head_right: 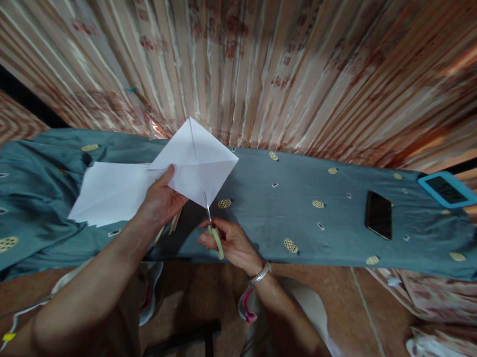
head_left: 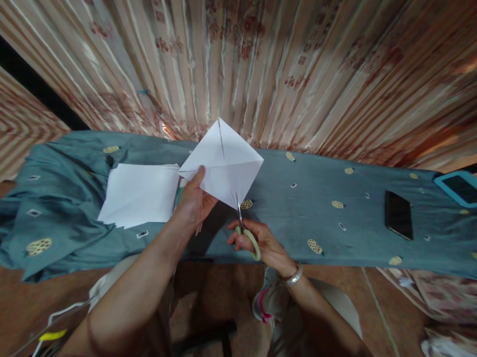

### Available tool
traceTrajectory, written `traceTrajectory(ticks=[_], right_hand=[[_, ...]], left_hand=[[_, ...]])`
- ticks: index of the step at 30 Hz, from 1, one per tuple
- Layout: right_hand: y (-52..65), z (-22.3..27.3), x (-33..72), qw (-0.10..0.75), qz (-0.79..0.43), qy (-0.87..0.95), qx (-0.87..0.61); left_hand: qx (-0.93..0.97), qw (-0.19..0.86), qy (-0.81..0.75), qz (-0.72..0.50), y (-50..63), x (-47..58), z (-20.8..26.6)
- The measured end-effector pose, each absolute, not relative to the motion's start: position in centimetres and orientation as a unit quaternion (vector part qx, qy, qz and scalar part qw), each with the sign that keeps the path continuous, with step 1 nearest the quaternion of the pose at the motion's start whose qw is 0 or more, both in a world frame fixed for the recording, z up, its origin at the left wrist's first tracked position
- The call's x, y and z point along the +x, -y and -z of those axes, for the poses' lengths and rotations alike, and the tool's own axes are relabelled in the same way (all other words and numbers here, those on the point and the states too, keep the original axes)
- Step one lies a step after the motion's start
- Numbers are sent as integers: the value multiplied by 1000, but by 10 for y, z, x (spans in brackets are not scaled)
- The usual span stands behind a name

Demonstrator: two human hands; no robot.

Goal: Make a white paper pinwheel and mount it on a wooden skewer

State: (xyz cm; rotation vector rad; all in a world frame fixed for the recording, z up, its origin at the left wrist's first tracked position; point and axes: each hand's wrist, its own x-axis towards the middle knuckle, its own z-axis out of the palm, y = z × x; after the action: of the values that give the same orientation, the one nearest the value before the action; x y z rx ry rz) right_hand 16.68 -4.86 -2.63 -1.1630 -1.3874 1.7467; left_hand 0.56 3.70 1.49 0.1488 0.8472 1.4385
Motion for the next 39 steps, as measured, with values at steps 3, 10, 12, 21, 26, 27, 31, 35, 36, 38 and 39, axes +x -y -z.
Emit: traceTrajectory(ticks=[3,10,12,21,26,27,31,35,36,38,39], right_hand=[[49,29,167,308,-656,529,-442],[48,37,169,307,-646,538,-446],[49,37,168,294,-646,541,-452],[47,21,173,260,-694,526,-417],[40,24,171,318,-676,521,-413],[39,26,170,323,-674,519,-416],[38,30,167,318,-676,513,-423],[41,30,168,278,-691,509,-431],[42,29,168,266,-695,510,-431],[43,28,170,249,-698,515,-431],[44,27,172,245,-697,517,-432]], left_hand=[[65,671,-367,-640,-38,6,-13],[55,678,-344,-647,-39,2,-17],[60,666,-332,-665,-41,-2,-19],[112,631,-324,-696,-43,-3,-19],[125,671,-340,-647,-37,5,-16],[125,681,-343,-635,-35,6,-15],[118,694,-344,-621,-34,4,-17],[102,668,-324,-662,-39,-4,-20],[100,661,-319,-672,-41,-6,-21],[95,651,-316,-684,-44,-10,-23],[92,647,-316,-688,-44,-12,-24]])
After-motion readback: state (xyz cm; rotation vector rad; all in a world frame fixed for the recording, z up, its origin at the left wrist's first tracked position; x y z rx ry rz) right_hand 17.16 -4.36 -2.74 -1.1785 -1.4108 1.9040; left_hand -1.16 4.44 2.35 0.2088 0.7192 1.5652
